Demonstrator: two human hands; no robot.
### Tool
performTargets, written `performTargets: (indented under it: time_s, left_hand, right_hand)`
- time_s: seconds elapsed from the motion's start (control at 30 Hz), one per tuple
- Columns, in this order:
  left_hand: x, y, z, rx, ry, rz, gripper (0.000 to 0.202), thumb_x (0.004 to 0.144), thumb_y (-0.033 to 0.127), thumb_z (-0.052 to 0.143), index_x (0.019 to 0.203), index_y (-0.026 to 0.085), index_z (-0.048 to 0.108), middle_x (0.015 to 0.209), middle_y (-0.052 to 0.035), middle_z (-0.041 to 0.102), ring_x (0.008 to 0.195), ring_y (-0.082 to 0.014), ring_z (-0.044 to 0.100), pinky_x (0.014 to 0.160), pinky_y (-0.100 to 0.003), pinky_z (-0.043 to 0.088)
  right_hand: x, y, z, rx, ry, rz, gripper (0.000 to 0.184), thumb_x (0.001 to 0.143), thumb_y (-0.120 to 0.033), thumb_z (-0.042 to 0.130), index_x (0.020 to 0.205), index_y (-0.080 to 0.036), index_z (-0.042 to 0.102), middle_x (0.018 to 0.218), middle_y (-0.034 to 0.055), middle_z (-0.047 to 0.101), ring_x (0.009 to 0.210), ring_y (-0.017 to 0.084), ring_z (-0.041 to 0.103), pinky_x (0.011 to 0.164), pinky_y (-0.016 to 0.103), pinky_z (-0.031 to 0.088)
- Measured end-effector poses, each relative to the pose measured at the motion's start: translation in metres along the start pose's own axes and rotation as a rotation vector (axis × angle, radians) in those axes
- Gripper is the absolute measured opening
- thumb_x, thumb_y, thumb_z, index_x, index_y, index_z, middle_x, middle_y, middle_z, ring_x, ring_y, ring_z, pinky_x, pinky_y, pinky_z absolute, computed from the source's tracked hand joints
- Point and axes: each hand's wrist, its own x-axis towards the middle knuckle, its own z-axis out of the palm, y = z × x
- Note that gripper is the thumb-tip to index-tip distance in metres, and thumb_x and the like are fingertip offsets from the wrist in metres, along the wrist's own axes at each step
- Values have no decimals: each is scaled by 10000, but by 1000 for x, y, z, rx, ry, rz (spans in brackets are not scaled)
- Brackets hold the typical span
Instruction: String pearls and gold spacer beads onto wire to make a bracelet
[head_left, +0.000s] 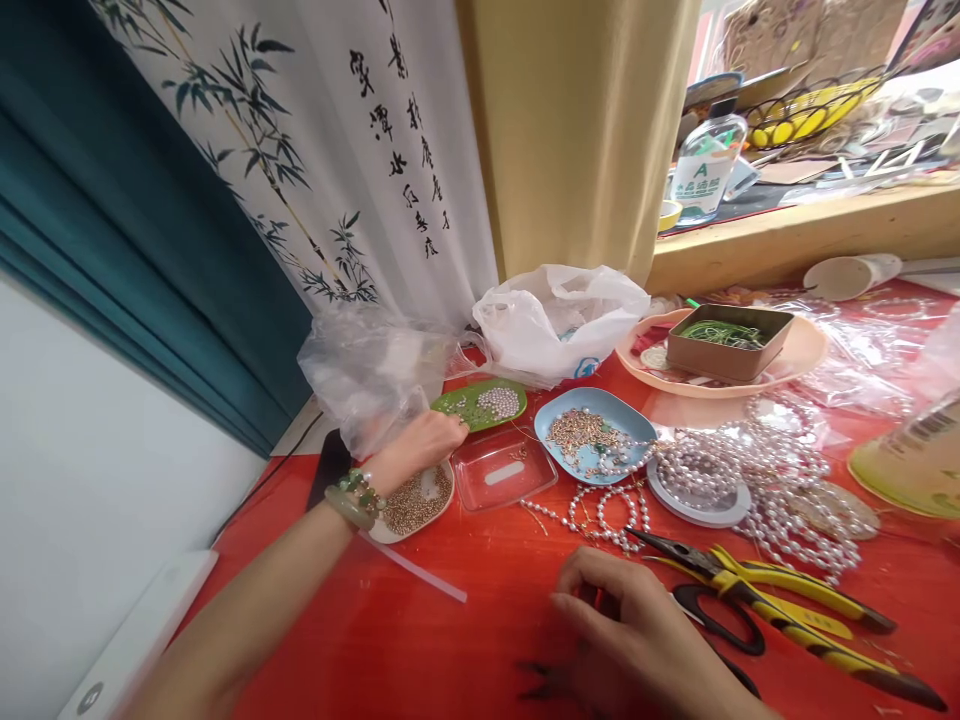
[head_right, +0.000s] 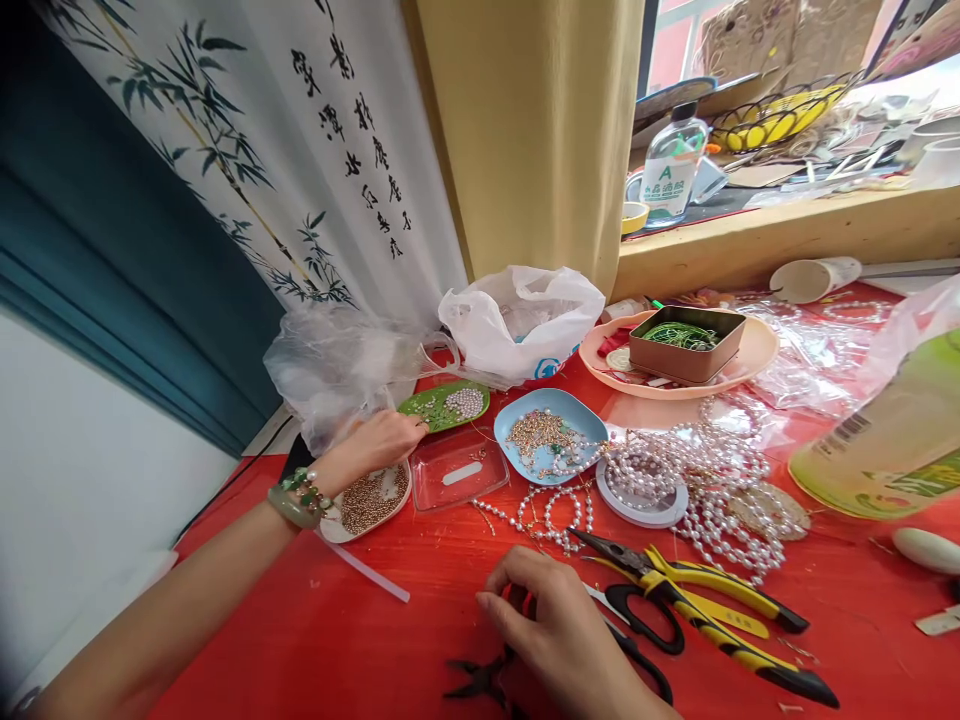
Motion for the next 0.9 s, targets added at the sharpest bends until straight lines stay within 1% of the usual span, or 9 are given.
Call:
performTargets:
  time_s: [0.1,0.2,0.33,0.5,0.7,0.8,0.9]
  left_hand:
    - [-8,0,-5,46,45,4,141,694,-10,497,758,108,543,686,-84,608,564,-186,578,473,-267,383]
    - [-18,3,-12,89,109,3,148,717,-10,455,751,109,536,685,-79,596,547,-174,557,433,-257,352]
    - [-34,12,-17,140,201,33,190,744,-21,399,723,117,528,661,-58,579,548,-160,528,411,-244,314]
    - [-54,27,-21,190,297,93,191,771,-19,388,728,106,527,625,-42,559,558,-153,517,403,-243,278]
    - [-69,42,-23,274,517,103,129,801,28,417,800,90,529,544,16,476,494,-121,461,402,-248,246]
    - [-74,45,-22,282,552,79,114,804,47,435,802,88,540,529,27,451,480,-114,436,404,-256,234]
    - [-77,44,-21,291,544,84,99,799,43,457,788,84,547,540,26,447,499,-112,439,419,-255,240]
  right_hand:
    - [0,-2,0,2,-5,4,142,764,-181,494,630,-174,539,632,6,575,600,142,512,567,236,377]
    - [0,-3,0,-5,-7,9,141,763,-187,493,632,-173,541,636,11,580,603,145,515,570,240,380]
    - [-2,-1,1,-16,-6,17,139,760,-179,493,630,-173,541,644,13,585,612,148,522,577,243,382]
    - [-1,1,2,-22,-26,20,143,770,-172,486,642,-176,549,638,6,585,616,146,529,576,241,381]
    - [-1,0,4,-42,-44,47,143,768,-180,489,637,-179,544,650,9,591,615,146,530,574,245,384]
    - [-1,1,4,-33,-56,58,143,773,-186,483,645,-179,544,662,11,596,625,148,537,578,245,389]
    - [-1,1,4,-31,-58,63,142,777,-195,483,653,-178,550,668,13,602,629,150,541,581,246,393]
